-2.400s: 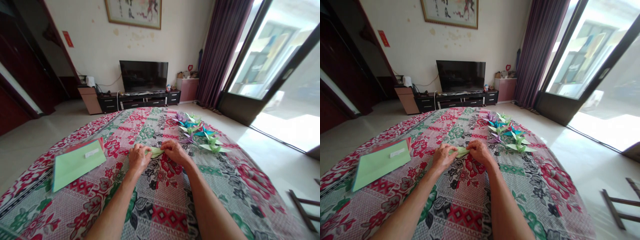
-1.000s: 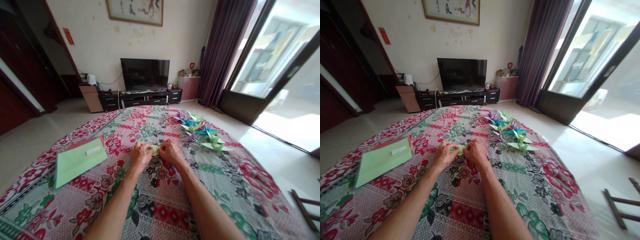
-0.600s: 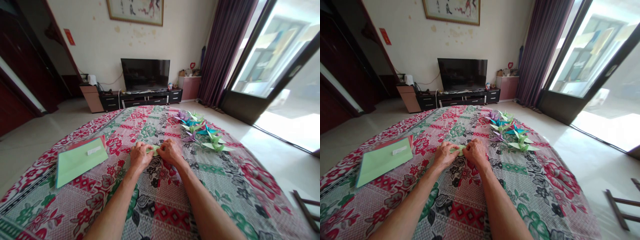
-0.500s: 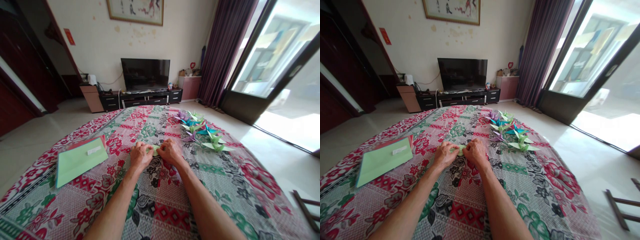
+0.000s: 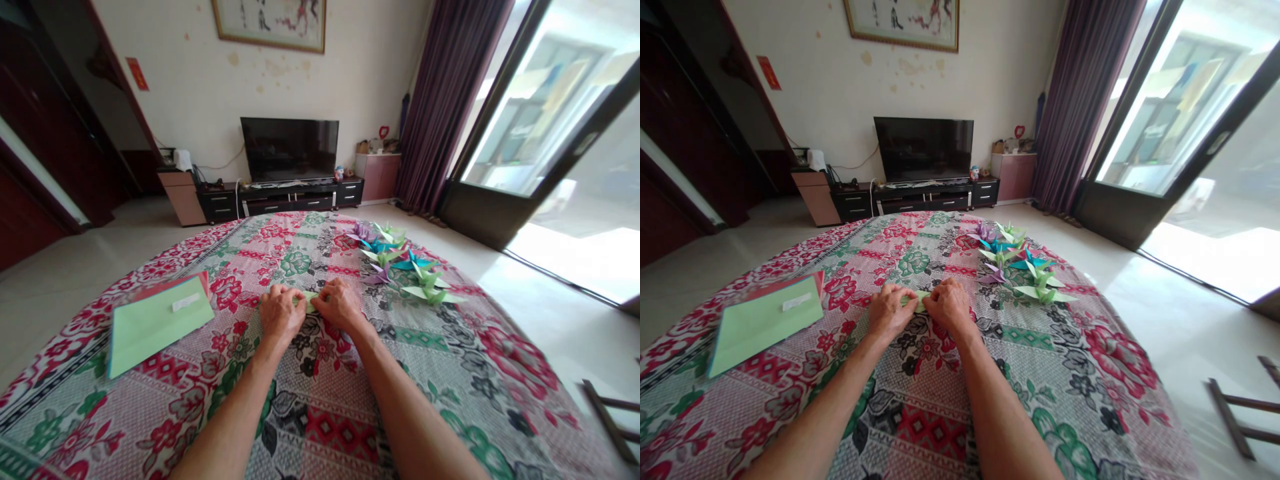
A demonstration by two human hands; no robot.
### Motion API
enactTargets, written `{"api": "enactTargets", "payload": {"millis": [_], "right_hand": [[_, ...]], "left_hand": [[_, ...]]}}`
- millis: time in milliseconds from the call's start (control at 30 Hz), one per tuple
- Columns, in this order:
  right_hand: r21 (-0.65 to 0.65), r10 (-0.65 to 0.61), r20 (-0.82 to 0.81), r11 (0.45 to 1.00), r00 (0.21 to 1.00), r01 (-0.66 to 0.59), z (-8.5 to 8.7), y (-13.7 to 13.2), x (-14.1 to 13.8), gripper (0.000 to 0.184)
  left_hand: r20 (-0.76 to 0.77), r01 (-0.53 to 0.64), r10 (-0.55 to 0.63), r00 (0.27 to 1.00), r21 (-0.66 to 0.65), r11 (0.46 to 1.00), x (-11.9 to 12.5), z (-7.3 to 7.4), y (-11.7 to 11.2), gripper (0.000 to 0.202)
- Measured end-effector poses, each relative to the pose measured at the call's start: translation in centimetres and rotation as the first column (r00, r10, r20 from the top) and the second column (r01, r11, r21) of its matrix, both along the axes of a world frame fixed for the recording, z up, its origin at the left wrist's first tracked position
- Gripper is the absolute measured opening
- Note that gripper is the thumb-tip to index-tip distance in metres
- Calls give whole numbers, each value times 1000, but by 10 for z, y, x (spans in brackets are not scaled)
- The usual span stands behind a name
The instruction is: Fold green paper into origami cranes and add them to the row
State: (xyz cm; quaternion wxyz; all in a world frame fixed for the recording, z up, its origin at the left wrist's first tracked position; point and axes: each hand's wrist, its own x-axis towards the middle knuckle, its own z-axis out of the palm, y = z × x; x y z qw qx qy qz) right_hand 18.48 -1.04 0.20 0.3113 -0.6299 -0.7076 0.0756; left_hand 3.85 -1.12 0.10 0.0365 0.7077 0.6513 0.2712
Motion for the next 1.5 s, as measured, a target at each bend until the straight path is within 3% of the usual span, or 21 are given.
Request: {"api": "enactTargets", "payload": {"millis": [367,600,667,767,867,967,1100,1233,1300,1500], "right_hand": [[-32,-12,-42,999,999,11,0,-1,0,10],[-79,54,-95,995,994,-62,4,-1,5,10],[-93,27,-82,995,996,-35,5,-2,1,14],[-65,-108,-20,992,994,106,4,-6,-8,19],[-47,-110,30,993,993,111,6,-11,-15,18],[-55,-111,39,992,993,113,8,-13,-16,17],[-65,-109,32,992,994,111,10,-14,-16,18],[-61,-108,38,992,993,110,8,-14,-17,19],[-56,-106,40,992,994,109,7,-14,-17,19],[-44,-106,50,993,993,108,6,-13,-18,24]], "left_hand": [[8,39,-39,999,-7,999,-3,-1,0,16],[14,18,-18,1000,-10,1000,-2,0,-1,14],[17,9,-8,1000,-11,1000,-2,1,-2,14],[21,13,-13,1000,-13,1000,-1,0,-3,16],[33,58,-58,998,-12,998,-5,-1,0,17],[98,145,-139,985,-61,988,-17,0,8,18],[352,321,-243,904,-182,930,-37,8,17,26],[521,303,-111,846,-299,905,-47,15,17,31],[549,305,-92,830,-310,901,-47,15,15,30],[500,344,-185,846,-247,906,-46,15,14,18]]}}
